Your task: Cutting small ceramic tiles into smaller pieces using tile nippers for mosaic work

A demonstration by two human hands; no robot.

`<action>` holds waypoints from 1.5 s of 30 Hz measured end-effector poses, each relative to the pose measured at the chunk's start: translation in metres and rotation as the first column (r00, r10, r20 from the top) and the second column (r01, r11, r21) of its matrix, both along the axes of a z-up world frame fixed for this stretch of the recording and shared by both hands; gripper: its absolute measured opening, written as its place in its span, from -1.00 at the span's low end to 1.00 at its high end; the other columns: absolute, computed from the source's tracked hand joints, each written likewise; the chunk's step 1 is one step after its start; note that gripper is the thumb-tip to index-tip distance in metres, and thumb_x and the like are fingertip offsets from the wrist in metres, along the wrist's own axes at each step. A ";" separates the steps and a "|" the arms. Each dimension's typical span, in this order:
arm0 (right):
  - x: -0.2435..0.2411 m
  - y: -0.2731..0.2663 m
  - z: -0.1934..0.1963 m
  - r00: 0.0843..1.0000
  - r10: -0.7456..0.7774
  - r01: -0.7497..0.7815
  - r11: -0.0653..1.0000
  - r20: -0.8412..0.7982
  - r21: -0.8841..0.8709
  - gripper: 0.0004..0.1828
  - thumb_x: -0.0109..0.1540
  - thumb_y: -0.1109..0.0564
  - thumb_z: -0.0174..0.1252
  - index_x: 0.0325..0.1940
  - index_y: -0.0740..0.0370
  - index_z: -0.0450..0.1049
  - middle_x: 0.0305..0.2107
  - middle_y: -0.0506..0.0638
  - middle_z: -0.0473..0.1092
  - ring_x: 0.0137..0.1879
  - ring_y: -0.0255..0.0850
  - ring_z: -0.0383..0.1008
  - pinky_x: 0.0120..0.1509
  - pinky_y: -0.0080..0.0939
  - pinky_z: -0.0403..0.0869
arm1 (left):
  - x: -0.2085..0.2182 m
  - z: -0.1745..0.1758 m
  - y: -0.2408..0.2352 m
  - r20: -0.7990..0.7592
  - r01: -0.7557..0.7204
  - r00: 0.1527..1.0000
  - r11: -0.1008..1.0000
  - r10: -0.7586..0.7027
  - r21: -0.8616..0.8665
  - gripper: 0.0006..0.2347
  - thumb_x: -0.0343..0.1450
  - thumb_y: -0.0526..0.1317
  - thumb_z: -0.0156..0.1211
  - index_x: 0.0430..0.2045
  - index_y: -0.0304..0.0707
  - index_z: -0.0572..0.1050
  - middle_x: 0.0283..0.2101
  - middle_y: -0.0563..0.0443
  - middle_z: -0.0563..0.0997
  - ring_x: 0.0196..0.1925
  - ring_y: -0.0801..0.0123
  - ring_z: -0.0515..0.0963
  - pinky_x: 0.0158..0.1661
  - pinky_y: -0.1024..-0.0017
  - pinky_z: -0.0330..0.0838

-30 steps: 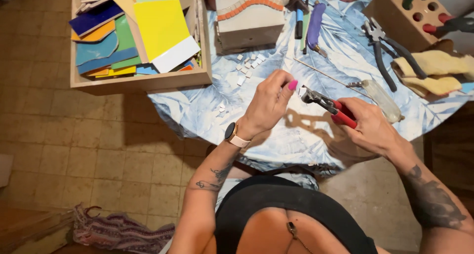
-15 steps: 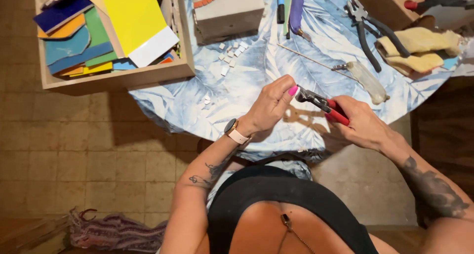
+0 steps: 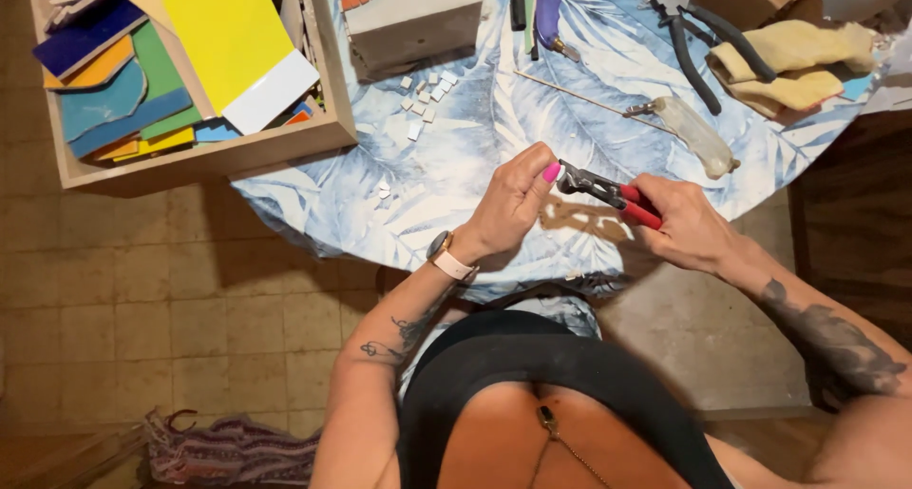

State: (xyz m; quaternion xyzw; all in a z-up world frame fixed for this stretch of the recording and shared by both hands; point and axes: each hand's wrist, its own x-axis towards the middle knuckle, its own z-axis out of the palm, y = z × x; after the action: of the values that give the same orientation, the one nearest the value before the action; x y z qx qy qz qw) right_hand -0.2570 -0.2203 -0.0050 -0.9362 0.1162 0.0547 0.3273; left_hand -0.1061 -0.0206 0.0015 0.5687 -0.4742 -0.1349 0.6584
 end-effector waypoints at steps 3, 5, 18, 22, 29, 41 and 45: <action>-0.001 0.006 0.006 1.000 -0.009 0.008 1.000 0.024 0.009 -0.70 -0.09 0.09 0.05 -0.29 0.13 0.34 -0.55 0.09 0.32 -0.37 0.01 0.38 -0.30 -0.08 0.34 | -0.001 0.000 -0.003 0.022 -0.002 1.000 1.000 0.002 0.002 -0.79 0.42 -0.23 -0.31 -0.63 -0.27 0.20 -0.61 -0.04 0.18 -0.54 0.20 0.28 -0.41 0.40 0.26; 0.000 0.004 0.009 0.999 0.004 -0.004 1.000 0.047 0.005 -0.71 -0.09 0.11 0.05 -0.29 0.14 0.34 -0.54 0.10 0.32 -0.36 0.04 0.37 -0.30 -0.08 0.34 | 0.000 0.003 -0.002 0.019 0.010 1.000 1.000 -0.010 0.007 -0.79 0.41 -0.23 -0.31 -0.63 -0.27 0.20 -0.61 -0.04 0.18 -0.54 0.21 0.28 -0.41 0.40 0.26; 0.007 0.020 0.051 0.992 0.093 -0.096 0.995 0.090 0.030 -0.53 -0.03 0.15 0.04 -0.04 0.24 0.26 -0.32 0.19 0.28 -0.18 0.15 0.33 -0.17 0.04 0.34 | 0.014 0.024 0.003 0.121 0.130 0.983 0.991 -0.134 0.038 -0.79 0.41 -0.23 -0.31 -0.64 -0.27 0.20 -0.62 -0.02 0.19 -0.57 0.18 0.28 -0.44 0.40 0.27; 0.007 0.021 0.056 0.994 0.092 -0.093 0.996 0.067 0.010 -0.52 -0.04 0.15 0.05 -0.04 0.26 0.25 -0.31 0.20 0.26 -0.18 0.17 0.32 -0.17 0.06 0.34 | 0.016 0.030 0.005 0.154 0.141 0.977 0.989 -0.148 0.050 -0.80 0.41 -0.24 -0.29 -0.64 -0.27 0.20 -0.62 -0.02 0.19 -0.57 0.17 0.29 -0.44 0.41 0.28; 0.007 0.015 0.048 0.993 0.107 -0.106 0.994 0.041 -0.011 -0.51 -0.07 0.13 0.06 -0.04 0.19 0.26 -0.37 0.12 0.27 -0.26 0.08 0.36 -0.23 -0.02 0.36 | 0.018 0.030 0.007 0.165 0.170 0.970 0.983 -0.178 0.062 -0.80 0.41 -0.24 -0.31 -0.64 -0.27 0.19 -0.62 -0.05 0.19 -0.56 0.14 0.29 -0.44 0.39 0.28; 0.002 0.010 0.029 0.998 0.048 -0.050 0.998 0.034 0.049 -0.65 -0.13 0.21 0.05 -0.25 0.20 0.35 -0.53 0.15 0.32 -0.36 0.09 0.38 -0.30 -0.06 0.36 | 0.018 0.026 0.008 0.090 0.239 0.966 0.970 -0.242 0.052 -0.81 0.40 -0.25 -0.29 -0.65 -0.27 0.20 -0.62 -0.03 0.19 -0.56 0.22 0.27 -0.42 0.39 0.28; -0.001 0.010 0.029 0.999 0.027 -0.029 0.999 0.041 0.043 -0.73 -0.12 0.18 0.07 -0.33 0.16 0.38 -0.58 0.11 0.33 -0.43 0.02 0.39 -0.37 -0.12 0.35 | 0.017 0.021 0.008 0.038 0.259 0.965 0.965 -0.261 0.051 -0.80 0.40 -0.26 -0.29 -0.65 -0.26 0.20 -0.62 -0.01 0.19 -0.55 0.29 0.26 -0.42 0.42 0.27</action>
State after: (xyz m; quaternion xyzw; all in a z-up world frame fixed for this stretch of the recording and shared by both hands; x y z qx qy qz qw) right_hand -0.2579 -0.2104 0.0235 -0.9312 0.0952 0.0427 0.3493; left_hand -0.0891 -0.0125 0.0223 0.5192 -0.5561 -0.2181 0.6113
